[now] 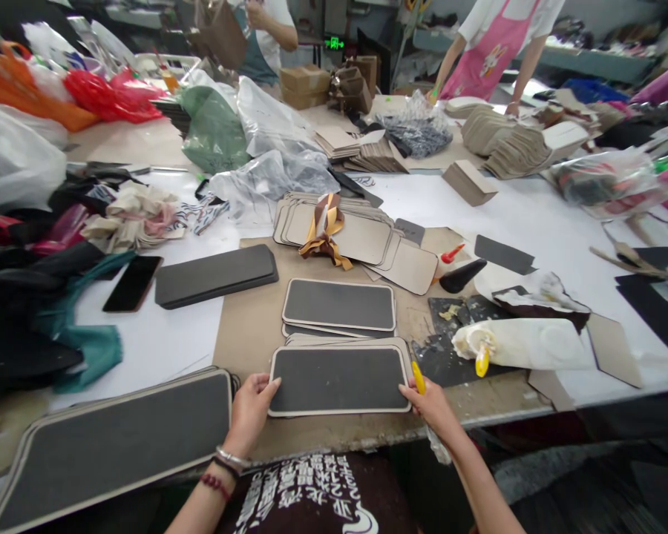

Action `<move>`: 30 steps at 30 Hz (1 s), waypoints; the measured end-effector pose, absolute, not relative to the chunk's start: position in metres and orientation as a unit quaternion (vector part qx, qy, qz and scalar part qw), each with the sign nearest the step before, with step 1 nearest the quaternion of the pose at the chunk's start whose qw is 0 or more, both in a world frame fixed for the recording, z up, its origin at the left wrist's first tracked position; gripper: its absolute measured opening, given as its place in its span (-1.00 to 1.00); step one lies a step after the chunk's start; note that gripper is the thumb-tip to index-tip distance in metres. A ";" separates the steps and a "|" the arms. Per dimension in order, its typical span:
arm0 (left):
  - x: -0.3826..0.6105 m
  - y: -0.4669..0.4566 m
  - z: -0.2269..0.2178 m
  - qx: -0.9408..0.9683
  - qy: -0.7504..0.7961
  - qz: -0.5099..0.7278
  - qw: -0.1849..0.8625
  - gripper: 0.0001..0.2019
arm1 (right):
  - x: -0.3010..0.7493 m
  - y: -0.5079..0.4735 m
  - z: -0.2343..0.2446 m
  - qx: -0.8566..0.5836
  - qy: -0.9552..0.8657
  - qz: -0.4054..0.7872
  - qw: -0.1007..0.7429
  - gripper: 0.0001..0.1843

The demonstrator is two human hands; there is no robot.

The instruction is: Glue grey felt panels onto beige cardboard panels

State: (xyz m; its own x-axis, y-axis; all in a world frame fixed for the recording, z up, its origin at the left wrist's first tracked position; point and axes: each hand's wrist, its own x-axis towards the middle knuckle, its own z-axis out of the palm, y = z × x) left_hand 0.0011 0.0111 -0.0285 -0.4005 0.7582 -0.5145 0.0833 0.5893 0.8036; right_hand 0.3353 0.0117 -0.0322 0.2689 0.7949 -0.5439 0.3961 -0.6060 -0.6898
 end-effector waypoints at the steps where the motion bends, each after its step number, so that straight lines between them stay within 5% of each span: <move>1: 0.002 0.011 -0.027 0.268 0.748 0.372 0.480 -0.57 | 0.336 0.012 -0.032 -0.765 -0.390 0.466 0.213 -0.73; 10: 0.008 0.015 -0.023 0.239 0.739 0.413 0.477 -0.58 | 0.340 0.016 -0.032 -0.768 -0.401 0.469 0.170 -0.58; 30: 0.014 0.024 -0.010 0.247 0.753 0.396 0.464 -0.45 | 0.332 0.019 -0.029 -0.767 -0.378 0.475 0.207 -0.76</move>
State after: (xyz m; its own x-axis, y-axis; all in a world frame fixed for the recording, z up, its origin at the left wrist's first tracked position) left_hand 0.0141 0.0241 -0.0100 -0.4472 0.7395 -0.5032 0.0050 0.5646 0.8253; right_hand 0.3320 0.0191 -0.0293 0.2616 0.7774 -0.5720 0.3829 -0.6276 -0.6779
